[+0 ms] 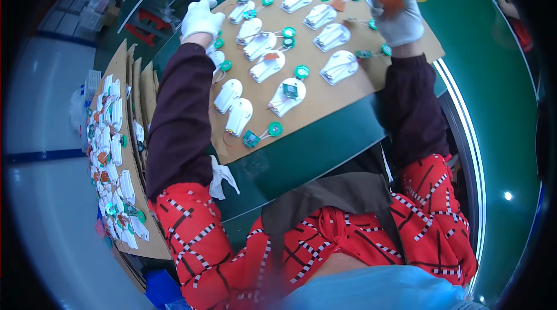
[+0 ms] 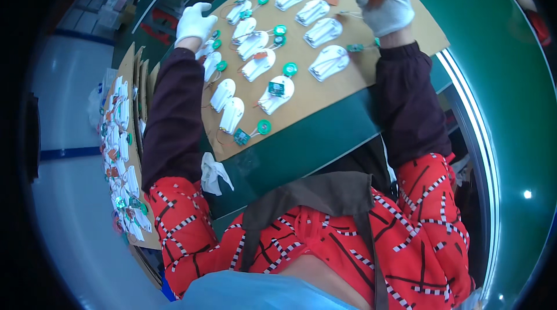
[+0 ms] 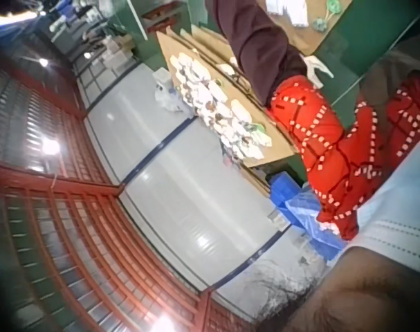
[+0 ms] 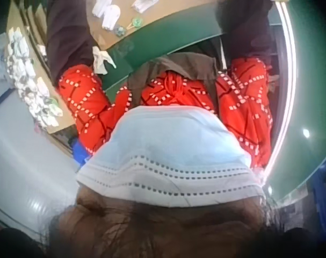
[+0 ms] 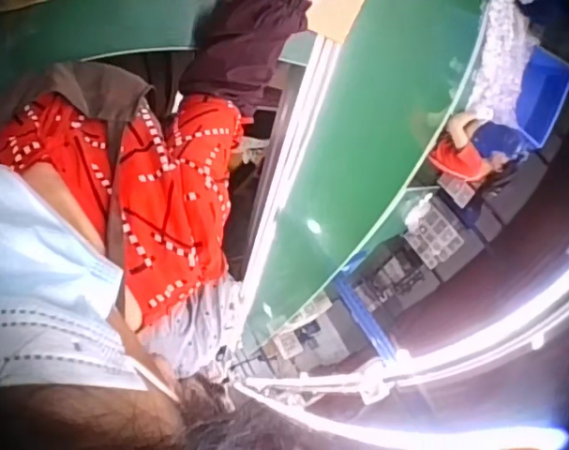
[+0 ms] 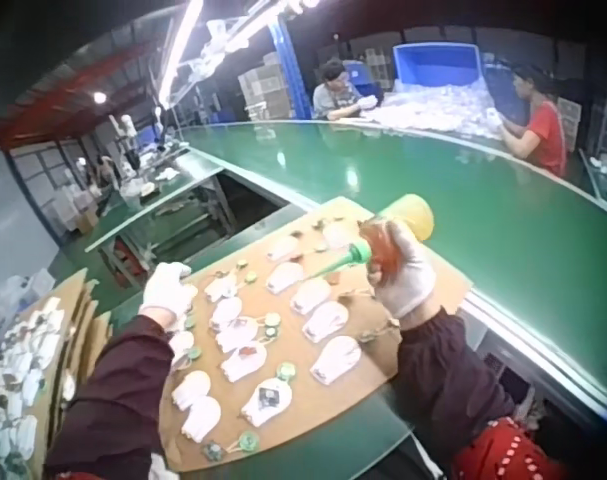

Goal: Applying glue or sealant to small electronic components arranged on cardboard sheets using a squeeze bottle.

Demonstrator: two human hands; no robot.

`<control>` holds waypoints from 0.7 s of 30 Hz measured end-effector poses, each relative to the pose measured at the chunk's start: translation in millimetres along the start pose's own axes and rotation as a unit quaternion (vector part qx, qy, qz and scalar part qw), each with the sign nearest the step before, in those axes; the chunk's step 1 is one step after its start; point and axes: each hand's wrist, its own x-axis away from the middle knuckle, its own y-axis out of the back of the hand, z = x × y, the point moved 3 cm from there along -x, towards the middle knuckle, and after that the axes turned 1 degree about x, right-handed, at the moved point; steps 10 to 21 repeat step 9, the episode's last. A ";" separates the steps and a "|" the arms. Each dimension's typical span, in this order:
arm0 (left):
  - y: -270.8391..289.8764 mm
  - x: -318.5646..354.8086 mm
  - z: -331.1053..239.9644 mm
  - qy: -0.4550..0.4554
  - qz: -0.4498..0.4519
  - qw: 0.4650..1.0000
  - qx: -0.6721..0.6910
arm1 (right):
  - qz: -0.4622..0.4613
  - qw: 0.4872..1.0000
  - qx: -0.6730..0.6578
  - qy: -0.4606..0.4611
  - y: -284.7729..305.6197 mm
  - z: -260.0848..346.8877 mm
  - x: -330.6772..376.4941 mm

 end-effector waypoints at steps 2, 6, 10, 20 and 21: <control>20.8 22.6 -42.4 -0.075 0.051 0.992 0.089 | 0.027 0.999 -0.037 -0.030 21.8 -2.1 -5.3; 22.4 119.3 -123.6 -0.249 0.087 0.933 0.243 | -0.045 0.999 0.007 0.017 -10.7 -3.9 9.5; 10.4 166.3 -163.9 -0.290 0.109 0.924 0.223 | 0.095 0.975 -0.201 -0.025 6.2 -7.1 -1.9; 10.4 166.3 -163.9 -0.290 0.109 0.924 0.223 | 0.095 0.975 -0.201 -0.025 6.2 -7.1 -1.9; 10.4 166.3 -163.9 -0.290 0.109 0.924 0.223 | 0.095 0.975 -0.201 -0.025 6.2 -7.1 -1.9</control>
